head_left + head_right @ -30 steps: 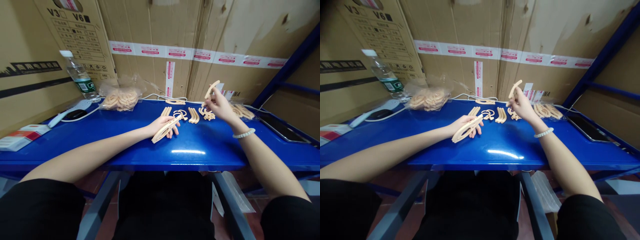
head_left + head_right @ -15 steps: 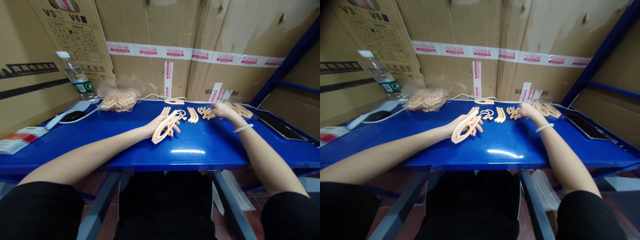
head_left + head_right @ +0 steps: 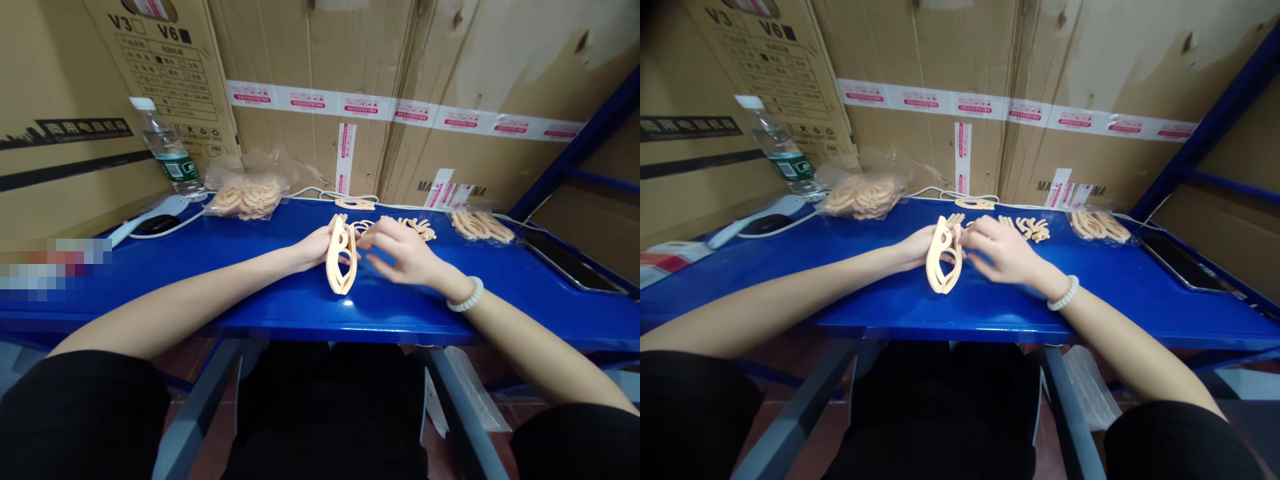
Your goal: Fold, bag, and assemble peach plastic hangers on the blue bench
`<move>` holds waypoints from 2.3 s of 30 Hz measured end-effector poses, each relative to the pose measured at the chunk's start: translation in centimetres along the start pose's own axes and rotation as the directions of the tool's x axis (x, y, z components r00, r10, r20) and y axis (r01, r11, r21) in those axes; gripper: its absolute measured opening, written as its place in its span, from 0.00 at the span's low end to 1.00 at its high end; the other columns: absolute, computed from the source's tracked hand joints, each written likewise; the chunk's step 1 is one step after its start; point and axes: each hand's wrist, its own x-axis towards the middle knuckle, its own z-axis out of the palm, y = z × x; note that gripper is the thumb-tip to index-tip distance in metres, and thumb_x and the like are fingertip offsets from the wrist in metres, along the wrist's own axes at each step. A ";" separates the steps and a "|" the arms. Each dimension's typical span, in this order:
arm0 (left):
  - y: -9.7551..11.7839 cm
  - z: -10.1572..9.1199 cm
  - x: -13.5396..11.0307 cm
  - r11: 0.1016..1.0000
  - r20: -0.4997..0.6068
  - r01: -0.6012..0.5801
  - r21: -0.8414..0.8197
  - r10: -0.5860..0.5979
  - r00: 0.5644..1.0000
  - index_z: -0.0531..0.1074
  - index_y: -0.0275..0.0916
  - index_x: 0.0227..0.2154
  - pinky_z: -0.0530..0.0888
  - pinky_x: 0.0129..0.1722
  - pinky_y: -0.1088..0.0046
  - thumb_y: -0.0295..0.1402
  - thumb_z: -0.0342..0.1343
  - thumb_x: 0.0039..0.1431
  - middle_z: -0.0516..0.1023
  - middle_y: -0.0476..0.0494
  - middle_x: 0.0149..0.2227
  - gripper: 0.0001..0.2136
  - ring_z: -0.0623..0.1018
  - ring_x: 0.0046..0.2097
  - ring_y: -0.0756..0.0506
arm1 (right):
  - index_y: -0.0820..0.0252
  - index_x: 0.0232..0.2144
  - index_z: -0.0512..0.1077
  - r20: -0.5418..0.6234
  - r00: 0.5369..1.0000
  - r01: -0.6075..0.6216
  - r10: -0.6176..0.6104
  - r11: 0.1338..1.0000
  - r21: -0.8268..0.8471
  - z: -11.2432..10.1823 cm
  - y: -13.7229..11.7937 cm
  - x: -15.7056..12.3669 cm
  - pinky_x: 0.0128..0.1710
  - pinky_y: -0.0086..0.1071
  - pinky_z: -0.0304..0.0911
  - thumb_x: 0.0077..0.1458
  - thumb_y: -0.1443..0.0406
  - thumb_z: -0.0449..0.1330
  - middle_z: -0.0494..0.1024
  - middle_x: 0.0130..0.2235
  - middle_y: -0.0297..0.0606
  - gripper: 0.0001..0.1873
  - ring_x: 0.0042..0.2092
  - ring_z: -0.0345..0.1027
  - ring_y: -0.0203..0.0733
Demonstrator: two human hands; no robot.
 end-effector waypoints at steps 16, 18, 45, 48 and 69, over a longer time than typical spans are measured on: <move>-0.6 1.7 -1.0 0.991 -0.202 -0.092 0.099 0.110 0.973 0.75 0.36 0.32 0.77 0.28 0.72 0.33 0.56 0.68 0.81 0.42 0.29 0.09 0.81 0.31 0.43 | 0.61 0.40 0.75 0.108 0.977 0.193 -0.184 0.978 -0.079 2.4 -1.2 -0.2 0.45 0.39 0.64 0.73 0.66 0.52 0.77 0.43 0.45 0.12 0.43 0.67 0.44; -0.8 1.8 -1.2 0.982 -0.213 -0.097 0.161 0.131 0.968 0.74 0.37 0.33 0.76 0.26 0.73 0.32 0.54 0.69 0.80 0.44 0.28 0.09 0.80 0.29 0.44 | 0.61 0.40 0.75 0.114 0.974 0.212 -0.195 0.965 -0.153 2.6 -1.1 -0.3 0.47 0.40 0.63 0.73 0.68 0.51 0.77 0.43 0.44 0.12 0.43 0.66 0.45; -0.1 1.8 -1.5 0.941 -0.361 -0.248 0.230 0.319 0.876 0.68 0.36 0.29 0.79 0.29 0.73 0.33 0.54 0.71 0.76 0.48 0.22 0.13 0.78 0.25 0.48 | 0.61 0.39 0.70 0.301 0.936 -0.073 0.182 0.938 -0.340 2.1 -0.2 -0.6 0.43 0.39 0.50 0.63 0.75 0.50 0.78 0.36 0.43 0.11 0.36 0.63 0.47; 0.1 1.8 -1.3 0.976 -0.414 -0.196 0.098 0.219 0.884 0.66 0.37 0.27 0.79 0.28 0.71 0.33 0.51 0.72 0.73 0.49 0.20 0.14 0.77 0.24 0.48 | 0.59 0.37 0.71 0.262 0.956 -0.030 0.134 0.931 -0.364 1.9 -0.4 -0.3 0.43 0.40 0.50 0.65 0.74 0.49 0.77 0.35 0.42 0.12 0.36 0.63 0.47; -0.3 2.2 -1.7 0.999 -0.213 -0.040 -0.003 0.039 0.976 0.64 0.37 0.36 0.78 0.31 0.72 0.30 0.51 0.72 0.74 0.50 0.23 0.06 0.76 0.24 0.50 | 0.62 0.35 0.78 0.362 0.825 -0.423 0.434 0.899 -0.112 -1.8 8.7 -3.9 0.45 0.38 0.67 0.55 0.76 0.55 0.80 0.40 0.47 0.13 0.42 0.74 0.49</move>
